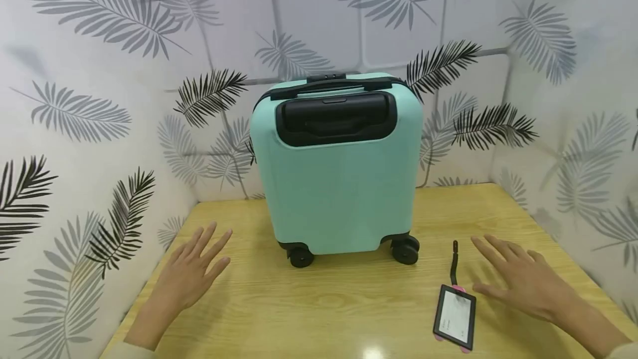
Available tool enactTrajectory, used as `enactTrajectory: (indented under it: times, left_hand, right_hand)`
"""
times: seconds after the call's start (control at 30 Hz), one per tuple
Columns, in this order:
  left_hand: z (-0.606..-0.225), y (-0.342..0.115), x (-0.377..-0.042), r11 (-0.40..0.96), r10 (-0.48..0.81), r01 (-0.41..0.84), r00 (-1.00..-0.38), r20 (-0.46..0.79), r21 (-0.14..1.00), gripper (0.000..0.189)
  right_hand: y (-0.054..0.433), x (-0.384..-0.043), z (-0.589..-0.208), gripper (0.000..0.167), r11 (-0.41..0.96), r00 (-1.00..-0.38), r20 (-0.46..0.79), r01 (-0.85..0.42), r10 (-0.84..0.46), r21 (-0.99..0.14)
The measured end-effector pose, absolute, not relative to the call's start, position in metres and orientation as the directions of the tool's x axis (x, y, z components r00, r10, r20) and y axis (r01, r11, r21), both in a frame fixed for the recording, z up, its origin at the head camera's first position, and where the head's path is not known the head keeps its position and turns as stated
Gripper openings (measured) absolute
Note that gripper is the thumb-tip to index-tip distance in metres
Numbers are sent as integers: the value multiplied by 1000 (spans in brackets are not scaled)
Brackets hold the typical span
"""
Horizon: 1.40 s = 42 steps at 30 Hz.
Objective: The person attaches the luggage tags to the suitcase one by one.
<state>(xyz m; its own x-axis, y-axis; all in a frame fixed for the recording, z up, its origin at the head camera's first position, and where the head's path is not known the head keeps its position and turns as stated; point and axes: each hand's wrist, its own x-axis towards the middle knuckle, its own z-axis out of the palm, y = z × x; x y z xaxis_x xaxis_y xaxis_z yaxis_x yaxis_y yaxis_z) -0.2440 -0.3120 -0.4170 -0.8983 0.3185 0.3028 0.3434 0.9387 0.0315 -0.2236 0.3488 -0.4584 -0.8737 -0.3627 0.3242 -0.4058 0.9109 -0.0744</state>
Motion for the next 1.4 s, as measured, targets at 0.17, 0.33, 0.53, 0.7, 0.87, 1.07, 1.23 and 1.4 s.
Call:
enactTrajectory:
  times: [0.17,0.33,0.53,0.7,0.87,1.07,1.23,1.4]
  left_hand:
    - [-412,-309,-243,941,306,332,-913,268,59,59]
    - [-411,-311,-241,944,287,318,-921,264,84,59]
    - [-413,-311,-241,944,281,315,-923,262,96,57]
    - [-413,-311,-241,946,268,304,-928,260,112,56]
    - [-414,-314,-240,950,253,290,-934,254,119,56]
    - [-414,-313,-240,949,255,292,-933,255,119,56]
    - [-412,-311,-240,945,267,304,-929,257,117,55]
    - [-411,-309,-240,942,275,315,-923,269,117,55]
  right_hand:
    - [339,-221,-458,89,905,-910,244,-383,-336,-185]
    - [331,-220,-458,84,892,-933,150,-357,-327,-276]
    - [323,-225,-462,75,881,-931,17,-350,-364,-318]
    - [316,-230,-466,58,863,-916,-23,-367,-399,-346]
    - [309,-232,-467,44,887,-929,-29,-343,-369,-308]
    - [305,-232,-470,34,892,-924,17,-374,-382,-255]
    - [304,-232,-474,26,873,-901,69,-432,-428,-225]
    - [304,-232,-477,27,844,-871,124,-491,-475,-218]
